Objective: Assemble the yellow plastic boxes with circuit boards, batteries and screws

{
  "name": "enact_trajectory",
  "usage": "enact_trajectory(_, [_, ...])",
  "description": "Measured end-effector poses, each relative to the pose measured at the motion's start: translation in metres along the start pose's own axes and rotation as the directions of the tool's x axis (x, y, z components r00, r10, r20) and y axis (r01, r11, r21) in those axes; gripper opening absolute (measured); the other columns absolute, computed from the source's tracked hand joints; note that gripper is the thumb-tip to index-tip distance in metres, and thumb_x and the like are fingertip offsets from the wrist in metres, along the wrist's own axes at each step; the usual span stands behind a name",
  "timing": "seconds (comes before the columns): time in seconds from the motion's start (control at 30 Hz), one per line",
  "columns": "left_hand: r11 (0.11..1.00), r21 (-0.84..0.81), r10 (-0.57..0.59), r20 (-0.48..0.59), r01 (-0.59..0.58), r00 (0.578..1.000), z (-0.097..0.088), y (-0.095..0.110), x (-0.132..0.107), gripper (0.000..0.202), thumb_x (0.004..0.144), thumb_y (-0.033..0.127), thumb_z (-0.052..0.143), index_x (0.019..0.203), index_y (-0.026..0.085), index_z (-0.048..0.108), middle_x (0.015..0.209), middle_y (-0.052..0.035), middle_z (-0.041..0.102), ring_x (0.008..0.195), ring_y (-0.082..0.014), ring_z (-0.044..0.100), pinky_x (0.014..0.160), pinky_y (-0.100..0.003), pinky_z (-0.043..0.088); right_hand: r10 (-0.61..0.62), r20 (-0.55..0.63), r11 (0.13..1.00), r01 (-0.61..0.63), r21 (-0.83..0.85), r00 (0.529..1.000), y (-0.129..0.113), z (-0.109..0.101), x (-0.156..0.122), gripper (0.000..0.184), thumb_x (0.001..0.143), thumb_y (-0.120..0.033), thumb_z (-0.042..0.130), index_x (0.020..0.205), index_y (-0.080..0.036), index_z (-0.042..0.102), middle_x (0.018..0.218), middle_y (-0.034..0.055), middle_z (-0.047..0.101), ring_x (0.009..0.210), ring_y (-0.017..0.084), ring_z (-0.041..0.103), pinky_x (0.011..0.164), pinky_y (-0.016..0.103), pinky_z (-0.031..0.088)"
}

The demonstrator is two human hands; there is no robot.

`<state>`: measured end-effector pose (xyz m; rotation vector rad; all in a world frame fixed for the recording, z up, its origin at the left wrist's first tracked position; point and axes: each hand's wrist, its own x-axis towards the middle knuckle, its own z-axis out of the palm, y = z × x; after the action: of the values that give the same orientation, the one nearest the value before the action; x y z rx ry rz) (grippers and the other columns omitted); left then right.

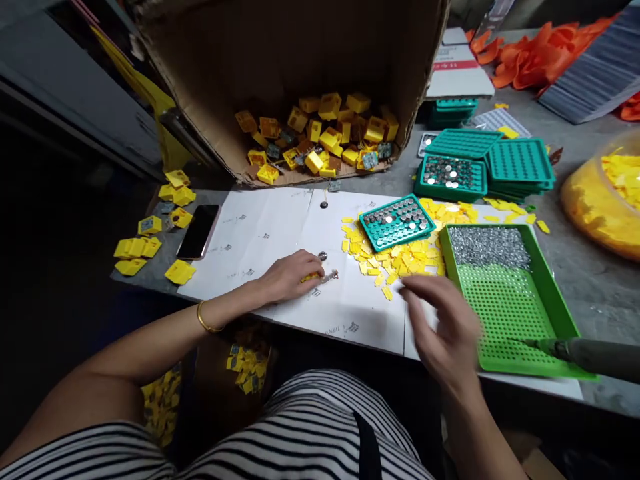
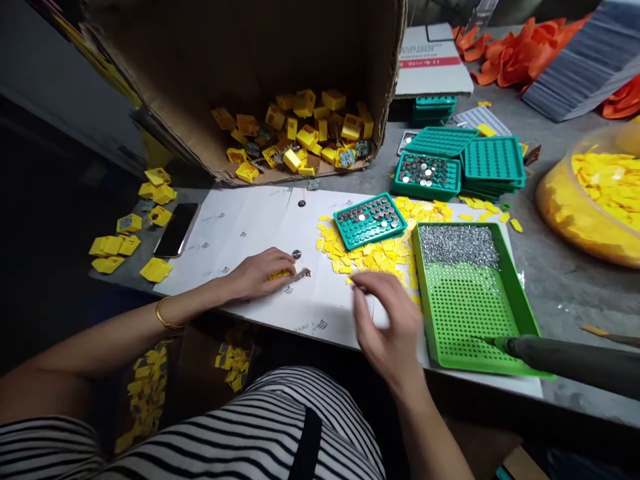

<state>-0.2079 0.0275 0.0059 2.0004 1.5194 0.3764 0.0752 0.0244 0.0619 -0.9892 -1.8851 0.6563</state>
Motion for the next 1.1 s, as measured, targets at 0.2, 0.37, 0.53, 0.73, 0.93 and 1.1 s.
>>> enact_trajectory(0.2, [0.991,0.083,0.091,0.117,-0.101,0.989,0.002,0.006,-0.033,0.058,0.084,0.024,0.054,0.139,0.017,0.041,0.145,-0.0132,0.047,0.134,-0.0245,0.042,0.11,-0.042,0.037,0.024,0.616,0.983,0.095,-0.159,0.787,0.054,0.091,0.068,0.035,0.085,-0.004,0.052,0.114,-0.016,0.068,0.115,0.0116,0.063,0.094,0.02,0.063,0.083,0.032,0.047])
enact_trajectory(0.37, [0.993,0.077,0.086,0.106,-0.095,0.991,-0.001,-0.006,-0.034,0.052,0.087,0.022,0.047,0.138,0.015,0.041,0.141,-0.014,0.05,0.13,-0.0232,0.044,0.109,-0.039,0.036,-0.028,0.779,0.953,0.251,-0.168,0.627,0.05,0.103,0.077,0.024,0.089,-0.011,0.054,0.104,-0.015,0.071,0.105,0.0119,0.064,0.095,0.02,0.059,0.083,0.029,0.043])
enact_trajectory(0.53, [0.984,0.163,-0.097,0.167,0.07,0.981,-0.002,0.007,-0.027,0.055,0.082,0.039,0.055,0.131,0.015,0.05,0.117,-0.0143,0.06,0.112,-0.0291,0.053,0.095,-0.042,0.043,0.116,0.713,0.941,0.152,-0.301,0.691,0.04,0.073,0.061,0.026,0.095,-0.022,0.047,0.105,-0.014,0.069,0.097,0.0105,0.067,0.081,0.017,0.06,0.069,0.027,0.039])
enact_trajectory(0.73, [0.939,-0.117,-0.261,0.367,0.323,0.893,-0.001,0.036,-0.02,0.051,0.069,0.049,0.069,0.11,0.021,0.056,0.099,-0.006,0.066,0.085,-0.0234,0.062,0.071,-0.032,0.046,0.399,0.688,0.895,-0.094,-0.436,0.606,0.031,0.036,0.028,0.021,0.093,-0.025,0.052,0.1,-0.022,0.072,0.088,0.0024,0.073,0.076,0.017,0.064,0.065,0.025,0.038])
enact_trajectory(0.93, [0.55,-0.447,-0.409,0.592,0.705,0.694,0.01,0.052,-0.017,0.053,0.068,0.038,0.077,0.111,0.018,0.052,0.063,0.0029,0.061,0.049,-0.0142,0.059,0.044,-0.023,0.043,0.381,0.535,0.867,-0.091,-0.49,0.754,0.036,0.035,-0.004,0.025,0.095,-0.03,0.051,0.108,-0.022,0.071,0.112,0.0081,0.065,0.083,0.019,0.065,0.067,0.028,0.044])
enact_trajectory(1.1, [0.307,-0.581,-0.399,0.641,0.754,0.656,0.012,0.053,-0.02,0.048,0.07,0.032,0.079,0.11,0.017,0.058,0.083,-0.0035,0.068,0.069,-0.0163,0.07,0.058,-0.024,0.057,0.324,0.602,0.918,-0.088,-0.387,0.729,0.042,0.033,-0.013,0.025,0.095,-0.022,0.05,0.111,-0.018,0.069,0.103,0.0077,0.065,0.088,0.018,0.064,0.075,0.027,0.047])
